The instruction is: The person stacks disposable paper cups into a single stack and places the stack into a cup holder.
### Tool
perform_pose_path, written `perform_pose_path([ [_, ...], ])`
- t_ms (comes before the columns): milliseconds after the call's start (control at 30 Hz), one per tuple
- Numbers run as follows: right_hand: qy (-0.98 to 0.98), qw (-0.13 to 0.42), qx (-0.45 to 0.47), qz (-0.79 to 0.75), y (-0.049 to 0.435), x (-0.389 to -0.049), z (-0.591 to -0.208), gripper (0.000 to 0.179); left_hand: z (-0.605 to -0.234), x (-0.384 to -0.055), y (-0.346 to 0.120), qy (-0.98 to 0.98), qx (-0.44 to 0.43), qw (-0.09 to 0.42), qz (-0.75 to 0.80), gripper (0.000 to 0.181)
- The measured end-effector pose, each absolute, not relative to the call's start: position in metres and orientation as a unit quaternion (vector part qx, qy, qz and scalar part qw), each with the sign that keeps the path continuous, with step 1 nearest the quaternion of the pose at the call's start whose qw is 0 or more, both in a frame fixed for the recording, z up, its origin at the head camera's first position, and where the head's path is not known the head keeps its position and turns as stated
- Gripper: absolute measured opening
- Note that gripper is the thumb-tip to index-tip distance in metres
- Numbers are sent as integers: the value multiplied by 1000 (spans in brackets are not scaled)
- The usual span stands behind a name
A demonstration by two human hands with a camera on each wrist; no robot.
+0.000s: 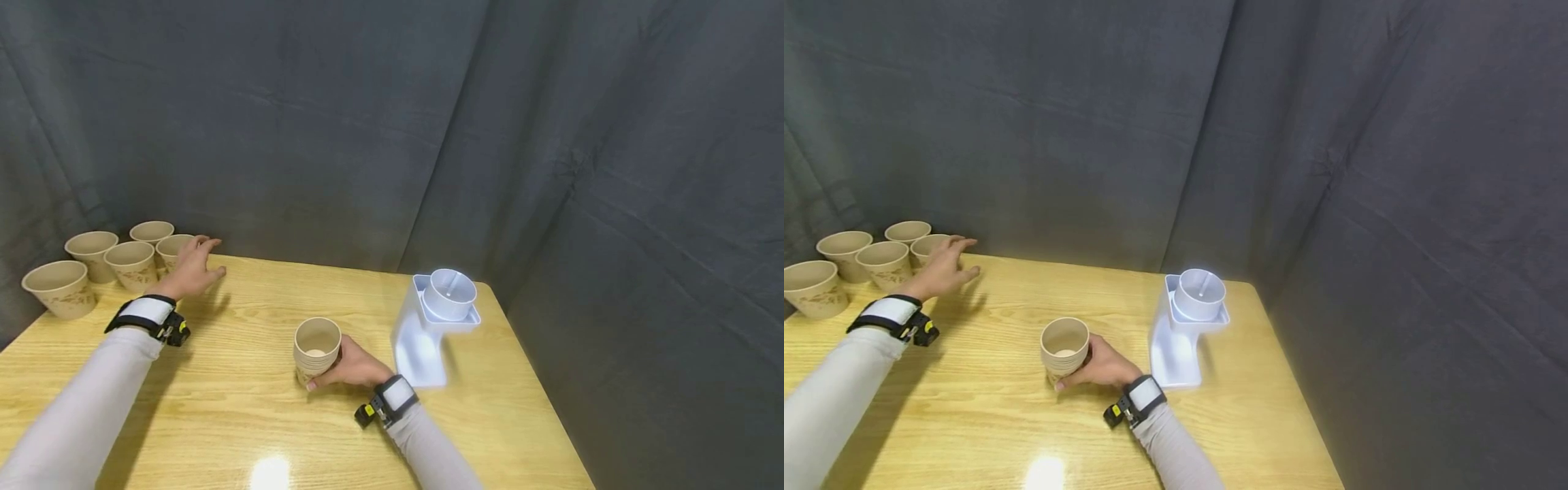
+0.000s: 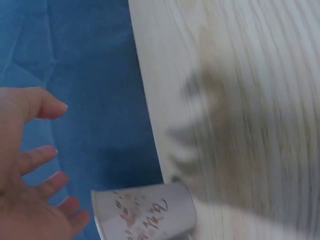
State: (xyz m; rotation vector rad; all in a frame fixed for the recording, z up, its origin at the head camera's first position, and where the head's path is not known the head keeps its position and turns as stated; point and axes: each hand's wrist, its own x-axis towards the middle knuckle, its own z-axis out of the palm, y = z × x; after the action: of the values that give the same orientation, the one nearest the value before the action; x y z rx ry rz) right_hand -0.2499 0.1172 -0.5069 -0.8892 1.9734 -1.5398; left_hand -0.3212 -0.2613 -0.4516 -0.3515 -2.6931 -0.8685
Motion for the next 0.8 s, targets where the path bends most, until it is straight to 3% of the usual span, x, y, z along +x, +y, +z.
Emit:
perform_pose_path([
  [300,720,235,-333,-562,116,-245,-509,88,-454,-327,-287,-959,-75,139,-236,61],
  [567,721,240,-329,-560,116,-244,-510,90,-457,-328,-300,-967,-30,86,-238,75],
  [800,720,245,-330,-559,112,-244,-508,90,-461,-327,-304,-972,-22,72,-225,75],
])
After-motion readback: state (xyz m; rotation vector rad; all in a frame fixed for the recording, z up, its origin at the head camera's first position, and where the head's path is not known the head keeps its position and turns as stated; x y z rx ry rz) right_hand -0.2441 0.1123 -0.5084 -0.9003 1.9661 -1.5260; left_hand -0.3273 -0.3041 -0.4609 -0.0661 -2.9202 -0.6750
